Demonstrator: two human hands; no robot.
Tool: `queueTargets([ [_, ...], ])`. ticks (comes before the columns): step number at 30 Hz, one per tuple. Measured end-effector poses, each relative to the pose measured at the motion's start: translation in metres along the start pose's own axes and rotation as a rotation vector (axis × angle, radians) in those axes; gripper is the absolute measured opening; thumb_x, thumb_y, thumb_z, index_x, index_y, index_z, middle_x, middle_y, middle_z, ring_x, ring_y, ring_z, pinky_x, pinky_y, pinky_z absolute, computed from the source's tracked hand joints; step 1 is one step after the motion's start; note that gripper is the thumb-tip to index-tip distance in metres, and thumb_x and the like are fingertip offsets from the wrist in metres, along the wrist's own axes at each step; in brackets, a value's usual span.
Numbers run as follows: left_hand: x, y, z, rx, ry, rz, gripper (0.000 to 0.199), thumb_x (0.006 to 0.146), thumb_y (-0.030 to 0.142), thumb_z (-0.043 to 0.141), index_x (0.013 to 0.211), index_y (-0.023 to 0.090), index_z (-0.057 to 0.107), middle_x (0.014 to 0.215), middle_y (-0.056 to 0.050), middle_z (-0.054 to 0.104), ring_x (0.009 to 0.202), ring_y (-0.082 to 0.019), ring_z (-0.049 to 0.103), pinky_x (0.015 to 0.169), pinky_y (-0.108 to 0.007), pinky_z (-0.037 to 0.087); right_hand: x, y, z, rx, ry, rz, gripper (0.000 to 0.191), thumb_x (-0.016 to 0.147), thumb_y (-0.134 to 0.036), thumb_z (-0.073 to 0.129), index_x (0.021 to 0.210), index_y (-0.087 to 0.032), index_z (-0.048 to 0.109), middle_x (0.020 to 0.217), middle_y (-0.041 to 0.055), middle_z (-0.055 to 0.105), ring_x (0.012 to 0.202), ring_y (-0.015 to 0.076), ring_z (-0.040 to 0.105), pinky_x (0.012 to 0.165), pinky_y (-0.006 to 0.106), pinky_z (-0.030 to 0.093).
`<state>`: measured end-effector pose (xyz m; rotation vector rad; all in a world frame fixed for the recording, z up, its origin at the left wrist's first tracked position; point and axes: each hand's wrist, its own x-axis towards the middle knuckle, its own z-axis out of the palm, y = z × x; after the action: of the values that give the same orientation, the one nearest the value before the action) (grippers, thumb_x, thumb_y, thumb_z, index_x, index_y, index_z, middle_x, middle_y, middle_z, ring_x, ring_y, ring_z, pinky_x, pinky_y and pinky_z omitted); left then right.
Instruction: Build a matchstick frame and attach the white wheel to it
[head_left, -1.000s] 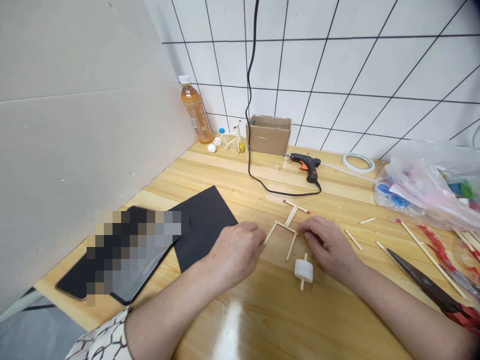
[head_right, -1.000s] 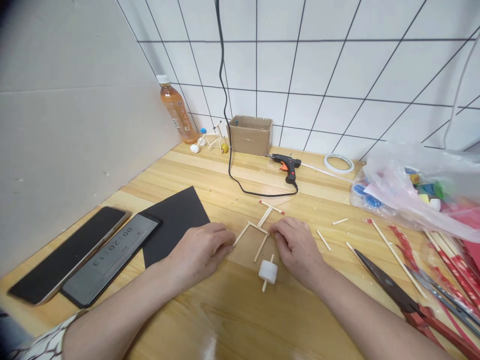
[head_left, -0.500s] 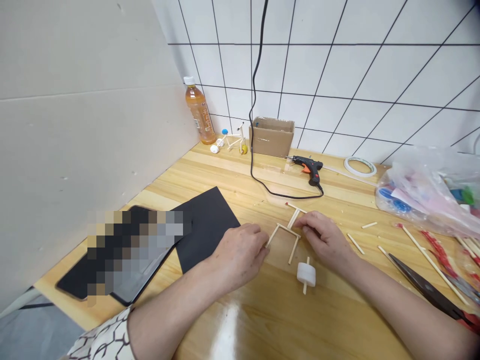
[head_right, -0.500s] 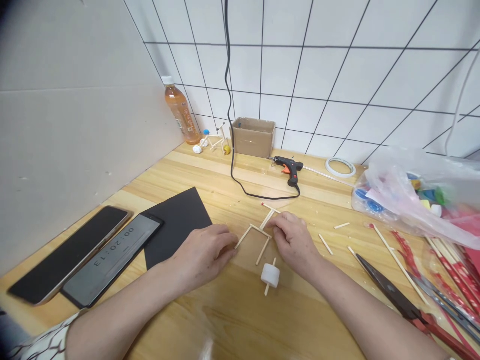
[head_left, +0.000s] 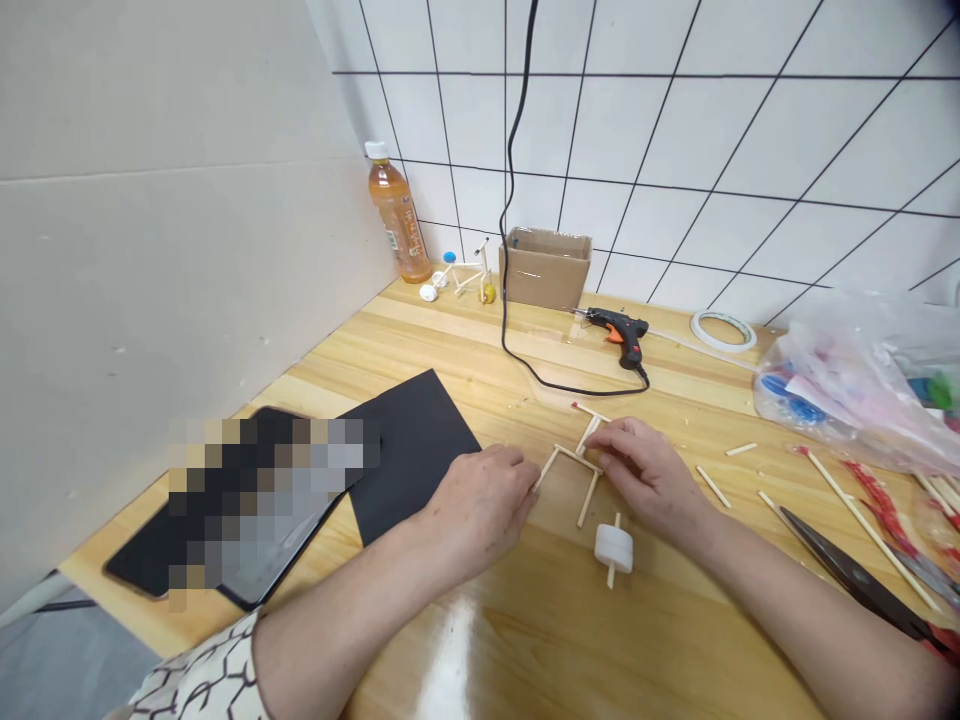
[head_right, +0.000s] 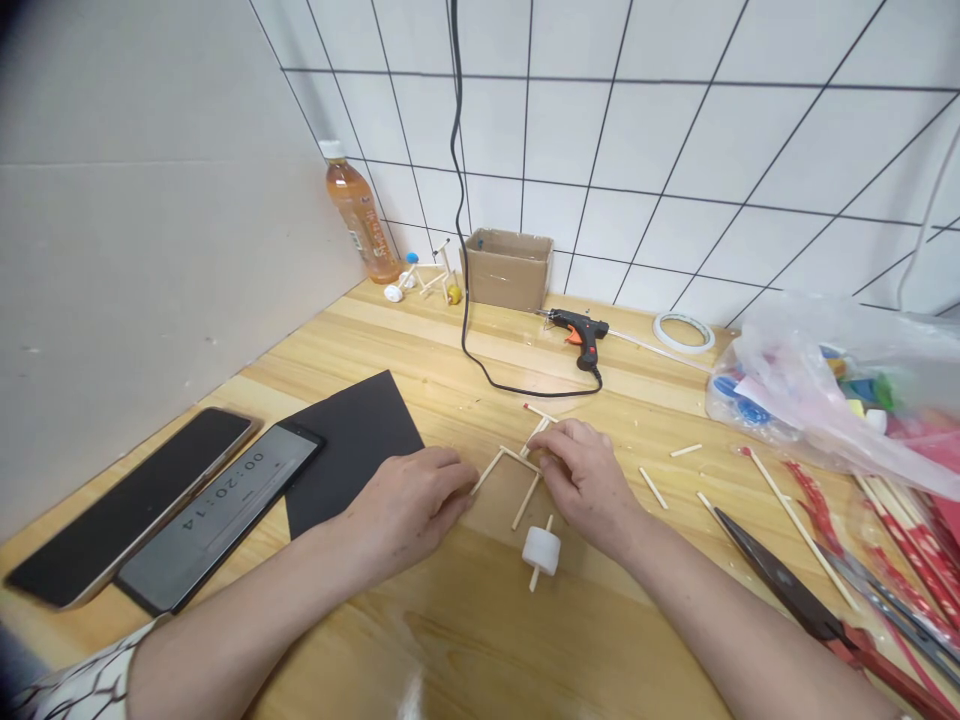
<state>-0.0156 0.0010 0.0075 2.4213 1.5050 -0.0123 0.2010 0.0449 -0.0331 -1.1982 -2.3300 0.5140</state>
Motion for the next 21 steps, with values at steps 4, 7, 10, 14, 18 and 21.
queueTargets([
  [4, 0.0002, -0.0001, 0.0002, 0.000, -0.003, -0.001, 0.022, 0.088, 0.024, 0.036, 0.080, 0.018, 0.056, 0.083, -0.003, 0.060, 0.077, -0.018, 0.058, 0.058, -0.026, 0.042, 0.0004, 0.0008, 0.0003, -0.033, -0.011, -0.020, 0.024, 0.087, -0.017, 0.043, 0.099, -0.023, 0.064, 0.093, 0.0068, 0.062, 0.089, 0.0212, 0.055, 0.075, 0.037, 0.041],
  [7, 0.0003, -0.0002, 0.0001, -0.003, -0.002, 0.003, 0.023, 0.088, 0.024, 0.035, 0.080, 0.018, 0.056, 0.082, -0.004, 0.060, 0.077, -0.018, 0.058, 0.058, -0.026, 0.042, -0.0001, 0.0006, 0.0004, -0.060, -0.018, -0.022, 0.026, 0.088, -0.019, 0.043, 0.101, -0.024, 0.064, 0.093, 0.0069, 0.062, 0.088, 0.0212, 0.056, 0.075, 0.038, 0.040],
  [10, 0.0005, -0.0001, 0.0000, -0.003, -0.006, -0.001, 0.023, 0.088, 0.024, 0.035, 0.079, 0.018, 0.056, 0.082, -0.004, 0.060, 0.076, -0.018, 0.058, 0.058, -0.026, 0.042, -0.0006, 0.0008, 0.0009, -0.065, -0.015, -0.029, 0.026, 0.088, -0.019, 0.043, 0.101, -0.025, 0.065, 0.093, 0.0068, 0.062, 0.087, 0.0209, 0.056, 0.075, 0.038, 0.040],
  [14, 0.0009, -0.0004, 0.0007, -0.012, -0.005, -0.006, 0.023, 0.088, 0.023, 0.036, 0.080, 0.019, 0.057, 0.082, -0.004, 0.060, 0.077, -0.018, 0.058, 0.058, -0.025, 0.041, -0.0008, 0.0009, 0.0015, -0.068, -0.003, -0.030, 0.027, 0.088, -0.018, 0.042, 0.101, -0.025, 0.065, 0.092, 0.0067, 0.062, 0.086, 0.0207, 0.056, 0.075, 0.038, 0.041],
  [18, 0.0014, -0.0006, 0.0011, -0.011, -0.006, -0.004, 0.024, 0.089, 0.024, 0.035, 0.080, 0.019, 0.057, 0.082, -0.003, 0.060, 0.077, -0.017, 0.058, 0.058, -0.025, 0.041, -0.0006, 0.0003, 0.0013, -0.071, -0.007, -0.027, 0.028, 0.088, -0.017, 0.042, 0.101, -0.025, 0.065, 0.092, 0.0066, 0.062, 0.086, 0.0208, 0.056, 0.075, 0.038, 0.041],
  [21, 0.0016, -0.0004, 0.0008, -0.007, -0.009, -0.003, 0.025, 0.089, 0.024, 0.034, 0.081, 0.019, 0.058, 0.081, -0.003, 0.060, 0.077, -0.018, 0.058, 0.058, -0.025, 0.041, -0.0003, 0.0001, 0.0010, -0.066, -0.013, -0.029, 0.028, 0.088, -0.017, 0.042, 0.101, -0.024, 0.066, 0.092, 0.0068, 0.062, 0.086, 0.0207, 0.055, 0.075, 0.038, 0.040],
])
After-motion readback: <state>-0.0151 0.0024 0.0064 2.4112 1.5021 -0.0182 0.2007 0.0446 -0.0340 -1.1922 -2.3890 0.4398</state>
